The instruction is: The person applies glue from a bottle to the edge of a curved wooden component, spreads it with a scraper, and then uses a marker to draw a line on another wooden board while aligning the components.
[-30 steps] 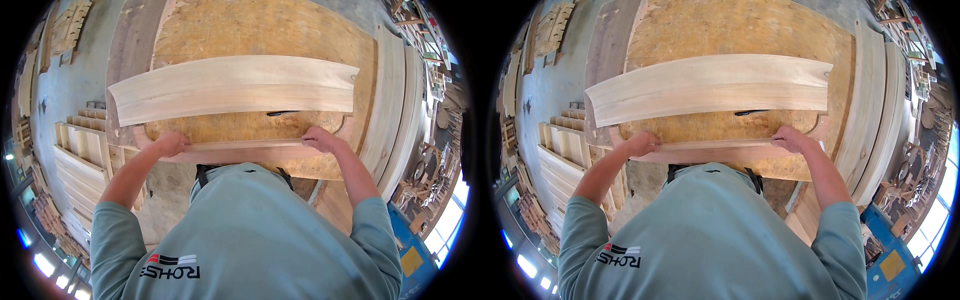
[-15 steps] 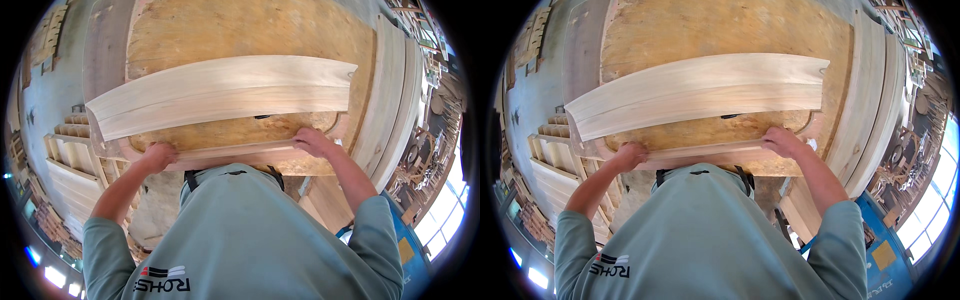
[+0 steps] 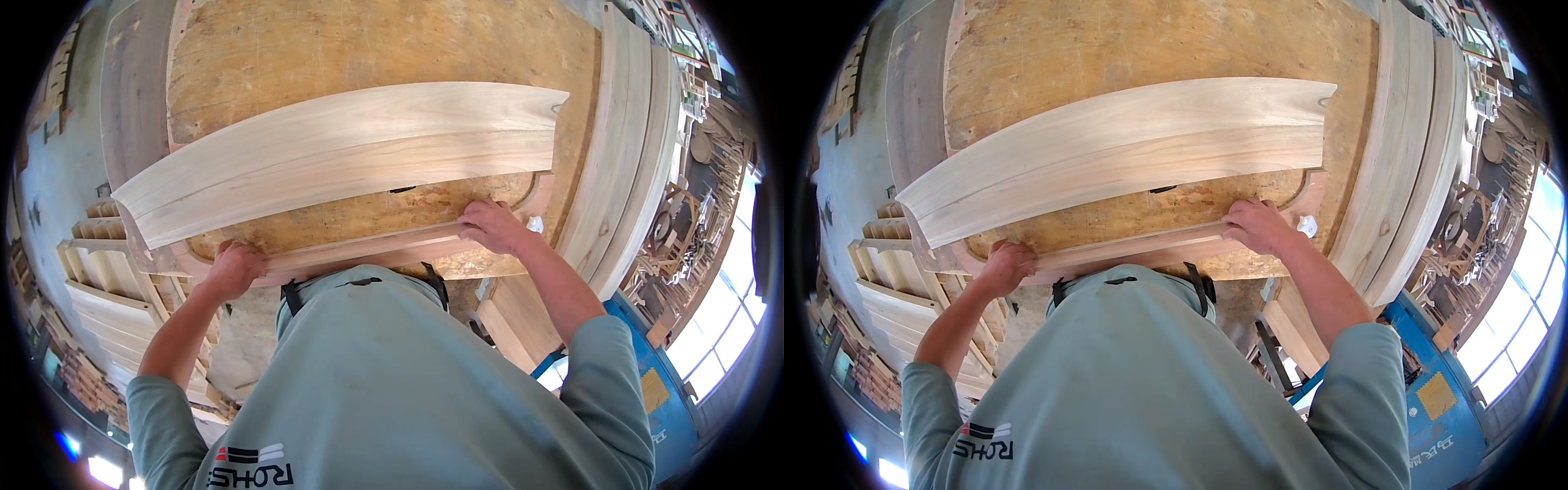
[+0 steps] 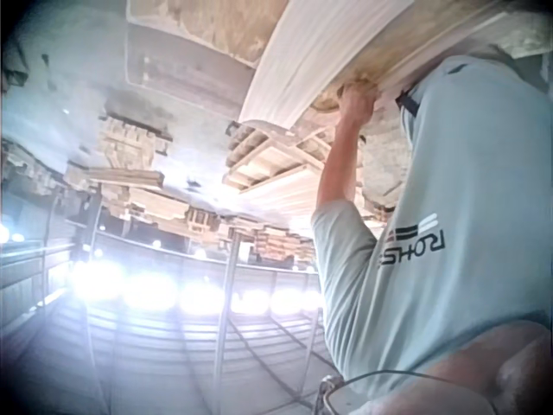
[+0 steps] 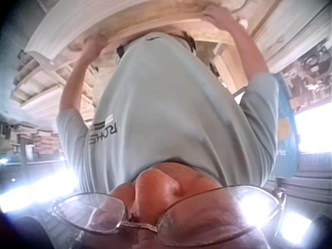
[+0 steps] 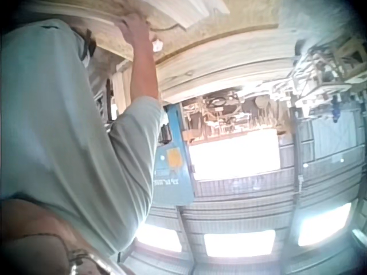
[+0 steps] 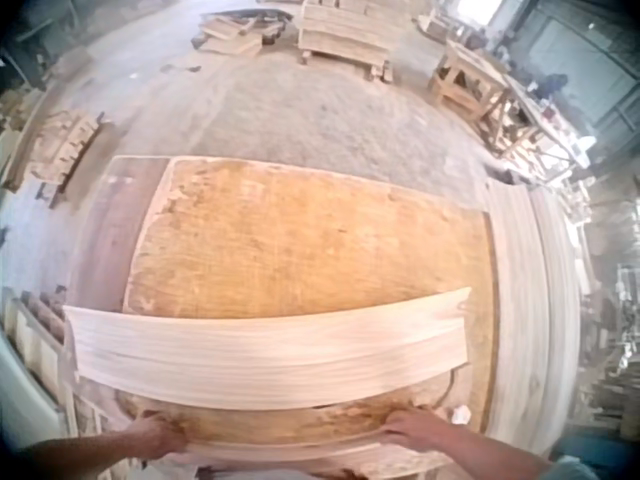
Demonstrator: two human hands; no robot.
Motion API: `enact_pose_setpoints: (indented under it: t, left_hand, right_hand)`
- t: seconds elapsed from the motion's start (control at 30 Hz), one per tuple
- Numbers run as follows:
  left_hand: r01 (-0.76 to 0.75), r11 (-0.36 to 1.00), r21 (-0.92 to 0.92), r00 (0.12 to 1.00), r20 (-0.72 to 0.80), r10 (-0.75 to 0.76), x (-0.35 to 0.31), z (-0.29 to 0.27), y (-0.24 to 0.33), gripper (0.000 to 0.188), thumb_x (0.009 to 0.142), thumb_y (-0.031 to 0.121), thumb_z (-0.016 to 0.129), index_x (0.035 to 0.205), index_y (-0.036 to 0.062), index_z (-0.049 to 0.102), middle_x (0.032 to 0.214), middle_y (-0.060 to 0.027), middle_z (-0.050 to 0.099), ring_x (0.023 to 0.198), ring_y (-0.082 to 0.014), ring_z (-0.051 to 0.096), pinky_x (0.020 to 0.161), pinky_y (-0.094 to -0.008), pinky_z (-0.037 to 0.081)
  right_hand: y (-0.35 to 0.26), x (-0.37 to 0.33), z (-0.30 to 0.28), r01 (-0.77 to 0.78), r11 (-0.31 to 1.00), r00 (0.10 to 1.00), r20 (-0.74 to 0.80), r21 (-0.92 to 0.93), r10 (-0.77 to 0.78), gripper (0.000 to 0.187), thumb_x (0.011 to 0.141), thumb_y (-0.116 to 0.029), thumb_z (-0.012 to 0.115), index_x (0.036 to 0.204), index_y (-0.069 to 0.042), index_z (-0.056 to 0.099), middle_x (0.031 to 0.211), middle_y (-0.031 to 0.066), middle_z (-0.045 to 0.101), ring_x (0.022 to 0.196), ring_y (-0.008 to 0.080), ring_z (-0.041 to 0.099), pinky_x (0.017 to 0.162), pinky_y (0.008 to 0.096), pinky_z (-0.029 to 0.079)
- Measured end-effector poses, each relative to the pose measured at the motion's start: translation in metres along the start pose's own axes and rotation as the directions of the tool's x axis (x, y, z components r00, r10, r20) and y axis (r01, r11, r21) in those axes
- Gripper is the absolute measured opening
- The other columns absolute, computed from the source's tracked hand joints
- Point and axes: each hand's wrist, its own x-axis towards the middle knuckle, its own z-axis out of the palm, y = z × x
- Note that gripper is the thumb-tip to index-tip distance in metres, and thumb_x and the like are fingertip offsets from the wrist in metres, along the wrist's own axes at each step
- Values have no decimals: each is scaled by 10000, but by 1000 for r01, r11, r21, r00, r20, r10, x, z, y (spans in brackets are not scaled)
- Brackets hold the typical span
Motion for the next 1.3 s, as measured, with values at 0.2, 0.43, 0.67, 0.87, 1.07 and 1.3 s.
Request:
enact_pose_setpoints:
  t: [0.2, 0.43, 0.67, 0.87, 1.07, 1.3]
  left_hand:
    - [20, 999, 30, 999, -36, -19, -4, 6, -1, 231, 849, 255, 661, 1059, 176, 715, 1090, -48, 672, 1131, -291, 570, 1076, -545, 303]
    - [39, 997, 74, 999, -27, -37, -5, 9, -4, 258, 874, 273, 645, 1096, 166, 724, 1129, -60, 680, 1181, -308, 551, 1072, -598, 279]
    - [-4, 999, 35, 1000, -20, 5, -3, 15, -16, 296, 908, 334, 644, 1142, 171, 722, 1167, -64, 678, 1199, -305, 549, 1067, -545, 300]
    - [60, 979, 197, 994, 82, -78, 6, 10, -6, 383, 915, 345, 653, 1247, 156, 675, 1216, -96, 667, 1201, -315, 567, 1023, -538, 384]
    - [-31, 971, 237, 999, 40, 22, 41, 30, -6, 376, 958, 410, 564, 1157, 124, 707, 1151, -177, 679, 1102, -391, 609, 933, -492, 479]
    - [-193, 980, 39, 979, -54, 195, 97, 36, 79, 325, 941, 313, 581, 1145, 97, 712, 1099, -176, 701, 1004, -384, 643, 889, -444, 516]
  right_hand:
    - [4, 0, 6, 16, 1000, 1000, -17, -27, -17, 364, 920, -412, 624, 1188, -177, 698, 1238, 27, 602, 1252, 252, 492, 1054, 482, 343]
    - [7, -1, 11, 33, 998, 998, -51, -48, -35, 349, 924, -407, 618, 1182, -189, 701, 1234, 26, 607, 1250, 259, 498, 1034, 498, 367]
    - [2, -6, 13, 28, 998, 996, -85, -63, -34, 347, 963, -364, 602, 1197, -120, 679, 1233, 50, 609, 1221, 260, 521, 1020, 456, 397]
    - [13, 2, 17, -25, 983, 1000, -7, 180, 27, 413, 936, -368, 653, 1258, -110, 658, 1253, 93, 615, 1250, 285, 520, 1044, 429, 411]
    - [-27, 18, 42, 109, 978, 921, -352, -178, -167, 501, 891, -521, 645, 1202, -131, 690, 1235, 128, 647, 1186, 329, 572, 992, 521, 446]
    - [-110, 57, 52, 4, 990, 999, -41, -138, -9, 446, 886, -579, 603, 1081, -205, 748, 1196, 95, 643, 1202, 335, 544, 1002, 653, 366]
